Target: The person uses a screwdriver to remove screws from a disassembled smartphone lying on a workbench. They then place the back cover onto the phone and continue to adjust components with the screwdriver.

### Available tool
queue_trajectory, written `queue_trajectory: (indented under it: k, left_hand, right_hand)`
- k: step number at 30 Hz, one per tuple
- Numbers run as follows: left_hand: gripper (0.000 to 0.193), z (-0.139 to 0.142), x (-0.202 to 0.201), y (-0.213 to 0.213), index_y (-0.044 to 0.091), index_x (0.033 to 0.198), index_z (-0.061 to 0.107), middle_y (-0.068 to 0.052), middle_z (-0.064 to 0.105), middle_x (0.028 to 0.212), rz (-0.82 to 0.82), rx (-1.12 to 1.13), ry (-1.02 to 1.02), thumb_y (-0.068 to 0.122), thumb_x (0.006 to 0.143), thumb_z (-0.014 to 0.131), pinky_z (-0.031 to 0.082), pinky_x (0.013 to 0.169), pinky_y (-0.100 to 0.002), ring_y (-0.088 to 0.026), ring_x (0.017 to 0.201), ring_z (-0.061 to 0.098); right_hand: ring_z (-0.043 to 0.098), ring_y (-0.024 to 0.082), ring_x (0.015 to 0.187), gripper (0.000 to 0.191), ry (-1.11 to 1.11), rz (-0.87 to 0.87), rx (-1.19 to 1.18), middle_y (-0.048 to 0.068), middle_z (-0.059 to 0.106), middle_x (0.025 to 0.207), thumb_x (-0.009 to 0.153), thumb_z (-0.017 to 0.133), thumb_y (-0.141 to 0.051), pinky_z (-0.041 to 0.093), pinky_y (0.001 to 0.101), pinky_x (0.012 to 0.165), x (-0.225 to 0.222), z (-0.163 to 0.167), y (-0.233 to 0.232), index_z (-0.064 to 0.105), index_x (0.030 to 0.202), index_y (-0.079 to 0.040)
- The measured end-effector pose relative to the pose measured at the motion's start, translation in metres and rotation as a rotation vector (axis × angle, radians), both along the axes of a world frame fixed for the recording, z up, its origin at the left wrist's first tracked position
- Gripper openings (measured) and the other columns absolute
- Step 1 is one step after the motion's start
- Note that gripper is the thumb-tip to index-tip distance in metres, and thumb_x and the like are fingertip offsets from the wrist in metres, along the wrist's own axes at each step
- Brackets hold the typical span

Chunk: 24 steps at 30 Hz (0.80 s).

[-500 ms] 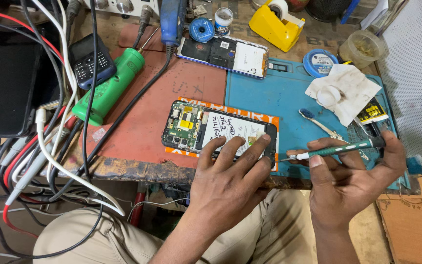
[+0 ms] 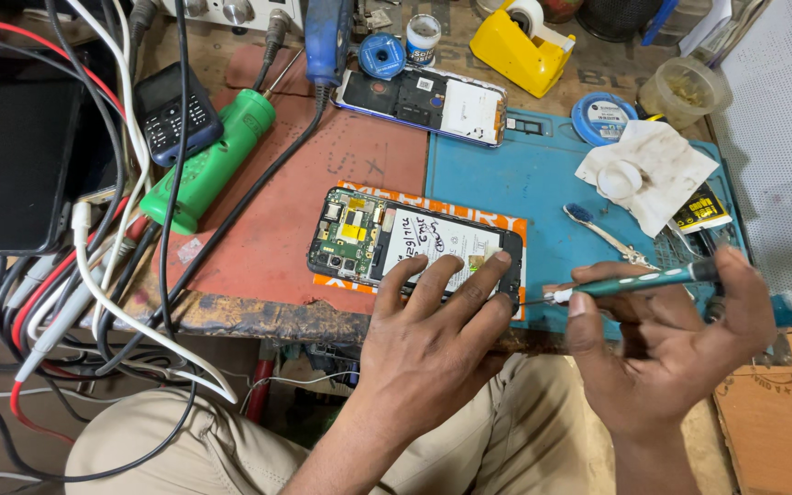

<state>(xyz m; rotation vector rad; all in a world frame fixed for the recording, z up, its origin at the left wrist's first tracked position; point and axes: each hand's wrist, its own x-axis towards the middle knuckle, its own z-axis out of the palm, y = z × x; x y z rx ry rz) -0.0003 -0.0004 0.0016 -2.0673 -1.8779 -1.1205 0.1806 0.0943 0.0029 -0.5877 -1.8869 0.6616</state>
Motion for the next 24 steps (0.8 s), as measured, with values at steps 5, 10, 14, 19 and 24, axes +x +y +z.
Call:
queue_trajectory:
  k: [5, 10, 14, 19, 24]
  left_hand:
    - [0.049, 0.000, 0.000, 0.000, 0.017, 0.114, 0.061, -0.003, 0.059, 0.148, -0.006, -0.001, 0.005, 0.034, 0.075, 0.085, 0.034, 0.113, -0.051, -0.030, 0.130, 0.052]
    - [0.046, 0.000, -0.001, 0.001, 0.018, 0.113, 0.061, -0.002, 0.059, 0.148, 0.004, 0.008, 0.008, 0.034, 0.077, 0.085, 0.035, 0.114, -0.050, -0.029, 0.130, 0.053]
    - [0.047, 0.000, -0.001, 0.001, 0.018, 0.114, 0.062, -0.002, 0.059, 0.148, -0.001, 0.002, 0.011, 0.033, 0.075, 0.085, 0.035, 0.113, -0.051, -0.029, 0.130, 0.052]
    - [0.048, 0.002, 0.000, 0.000, 0.018, 0.115, 0.062, -0.002, 0.058, 0.149, -0.002, -0.005, 0.009, 0.033, 0.075, 0.085, 0.034, 0.113, -0.051, -0.029, 0.131, 0.052]
    - [0.049, 0.002, -0.001, 0.000, 0.018, 0.114, 0.061, -0.002, 0.058, 0.149, -0.009, -0.025, 0.007, 0.033, 0.074, 0.085, 0.034, 0.113, -0.051, -0.029, 0.132, 0.051]
  right_hand:
    - [0.074, 0.030, 0.101, 0.085, -0.221, 0.053, 0.168, 0.026, 0.065, 0.118, 0.091, 0.075, 0.008, 0.065, 0.0346, 0.086, -0.001, 0.030, 0.002, 0.019, 0.152, -0.012]
    - [0.073, 0.031, 0.108, 0.076, -0.272, 0.070, 0.162, 0.031, 0.059, 0.123, 0.090, 0.069, 0.012, 0.065, 0.0373, 0.090, -0.009, 0.049, -0.003, 0.021, 0.145, -0.009]
    - [0.073, 0.029, 0.104, 0.078, -0.265, 0.108, 0.129, 0.030, 0.061, 0.120, 0.089, 0.069, 0.012, 0.065, 0.0347, 0.086, -0.008, 0.052, -0.001, 0.020, 0.146, -0.010]
    - [0.075, 0.026, 0.099, 0.080, -0.249, 0.109, 0.070, 0.024, 0.067, 0.114, 0.090, 0.071, 0.013, 0.065, 0.0310, 0.080, -0.001, 0.048, 0.000, 0.022, 0.148, -0.013]
    - [0.073, 0.032, 0.096, 0.085, -0.295, 0.008, 0.163, 0.031, 0.063, 0.110, 0.085, 0.071, 0.017, 0.067, 0.0380, 0.084, -0.006, 0.044, 0.000, 0.020, 0.146, -0.011]
